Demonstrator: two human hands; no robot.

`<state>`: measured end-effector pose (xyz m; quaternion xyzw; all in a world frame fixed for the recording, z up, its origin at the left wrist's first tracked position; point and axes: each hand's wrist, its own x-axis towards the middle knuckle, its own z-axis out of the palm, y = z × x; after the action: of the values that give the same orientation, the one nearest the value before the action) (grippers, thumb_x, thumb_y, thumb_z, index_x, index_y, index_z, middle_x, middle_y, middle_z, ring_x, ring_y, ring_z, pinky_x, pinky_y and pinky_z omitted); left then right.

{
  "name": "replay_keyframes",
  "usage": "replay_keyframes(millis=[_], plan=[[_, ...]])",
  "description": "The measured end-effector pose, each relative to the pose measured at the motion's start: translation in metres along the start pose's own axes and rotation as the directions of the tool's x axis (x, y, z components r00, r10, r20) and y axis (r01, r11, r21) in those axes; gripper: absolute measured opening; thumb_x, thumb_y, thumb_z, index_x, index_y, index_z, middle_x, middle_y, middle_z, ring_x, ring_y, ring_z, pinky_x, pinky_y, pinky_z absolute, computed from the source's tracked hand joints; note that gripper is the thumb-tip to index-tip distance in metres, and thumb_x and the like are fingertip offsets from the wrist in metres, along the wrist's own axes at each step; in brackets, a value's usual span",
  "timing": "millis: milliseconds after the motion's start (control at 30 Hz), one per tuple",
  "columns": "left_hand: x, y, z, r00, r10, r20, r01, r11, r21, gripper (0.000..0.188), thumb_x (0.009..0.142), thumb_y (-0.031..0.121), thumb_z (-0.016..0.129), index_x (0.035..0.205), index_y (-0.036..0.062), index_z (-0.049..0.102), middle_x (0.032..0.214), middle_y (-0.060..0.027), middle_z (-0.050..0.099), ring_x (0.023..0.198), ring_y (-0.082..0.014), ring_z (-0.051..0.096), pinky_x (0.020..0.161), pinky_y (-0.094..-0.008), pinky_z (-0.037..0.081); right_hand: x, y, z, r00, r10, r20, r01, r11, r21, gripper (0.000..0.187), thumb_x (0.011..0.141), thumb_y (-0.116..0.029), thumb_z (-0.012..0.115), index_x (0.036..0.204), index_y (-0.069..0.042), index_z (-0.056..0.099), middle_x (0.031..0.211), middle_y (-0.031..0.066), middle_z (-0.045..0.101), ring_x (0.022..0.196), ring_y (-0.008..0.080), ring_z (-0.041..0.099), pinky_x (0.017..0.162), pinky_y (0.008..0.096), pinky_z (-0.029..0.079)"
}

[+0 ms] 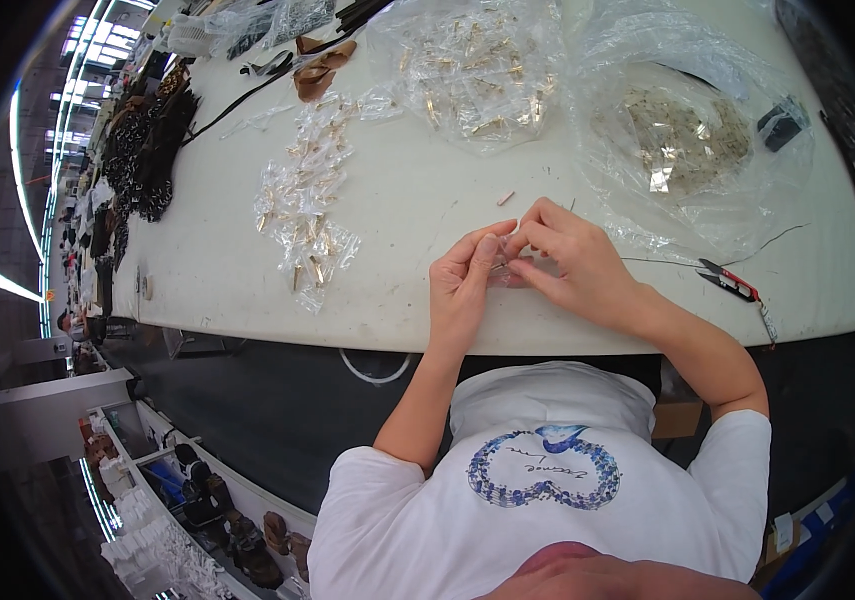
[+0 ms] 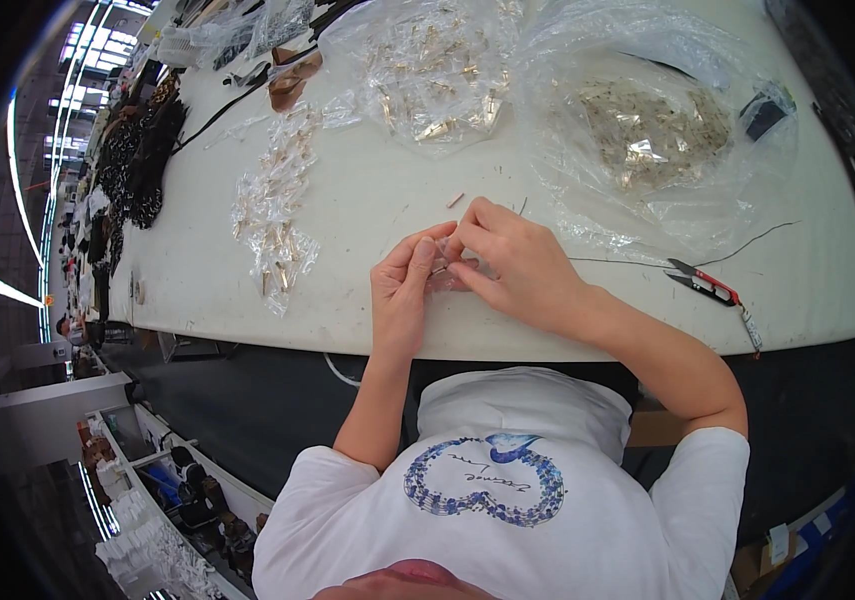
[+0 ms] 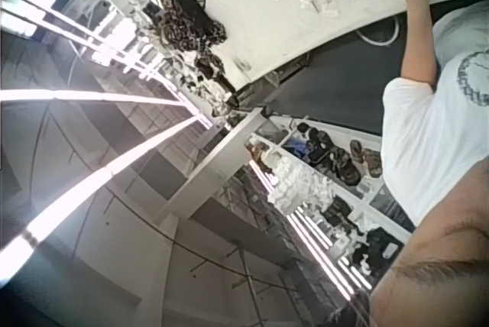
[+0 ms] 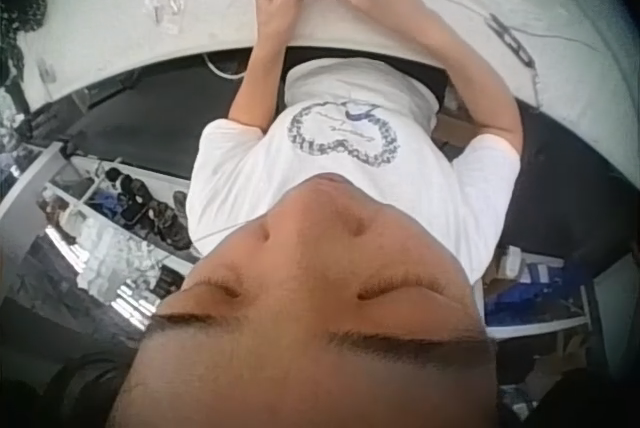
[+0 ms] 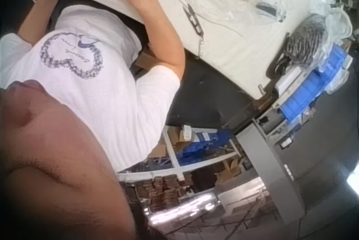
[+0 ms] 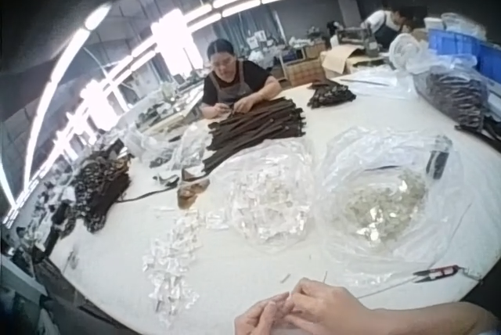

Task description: Assembling small metal decorative pieces by threading them onto a thin wire or string.

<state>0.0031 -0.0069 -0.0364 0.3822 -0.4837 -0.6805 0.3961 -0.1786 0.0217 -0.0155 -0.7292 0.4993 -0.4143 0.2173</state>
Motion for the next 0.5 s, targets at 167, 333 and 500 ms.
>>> replay_keyframes(millis=[167,333,500], plan=[[-0.002,0.0,-0.002,0.992,0.127,0.016,-0.128,0.976,0.176,0.038,0.107,0.025,0.045,0.128,-0.003,0.06,0.119,-0.0121,0.067,0.105,-0.0176,0.066,0.088,-0.0307,0.056,0.012,0.009,-0.02,0.904,0.26,0.34,-0.331,0.928,0.17,0.015,0.084,-0.011,0.072,0.094,-0.001,0.066,0.088,0.0111,0.066,0.072,0.0222,0.066,0.061,0.0321,0.051],[0.001,0.004,-0.008,0.987,0.073,-0.143,-0.088,0.991,-0.103,0.037,0.107,0.022,0.043,0.136,-0.0013,0.048,0.139,-0.0147,0.051,0.111,-0.0212,0.063,0.094,-0.0316,0.053,0.081,0.022,-0.044,0.959,0.285,0.007,-0.273,0.909,0.315,0.026,0.092,-0.016,0.066,0.112,0.0,0.063,0.091,0.0162,0.07,0.081,0.0252,0.07,0.073,0.0343,0.056],[-0.003,0.001,-0.018,0.982,0.126,-0.14,-0.136,0.989,-0.064,0.037,0.105,0.018,0.048,0.136,-0.0026,0.045,0.138,-0.0153,0.049,0.113,-0.021,0.062,0.099,-0.032,0.051,0.088,0.028,-0.021,0.992,0.071,-0.104,-0.081,0.993,-0.09,0.045,0.094,-0.009,0.06,0.137,-0.004,0.046,0.12,0.0181,0.062,0.096,0.033,0.068,0.081,0.0417,0.055]])
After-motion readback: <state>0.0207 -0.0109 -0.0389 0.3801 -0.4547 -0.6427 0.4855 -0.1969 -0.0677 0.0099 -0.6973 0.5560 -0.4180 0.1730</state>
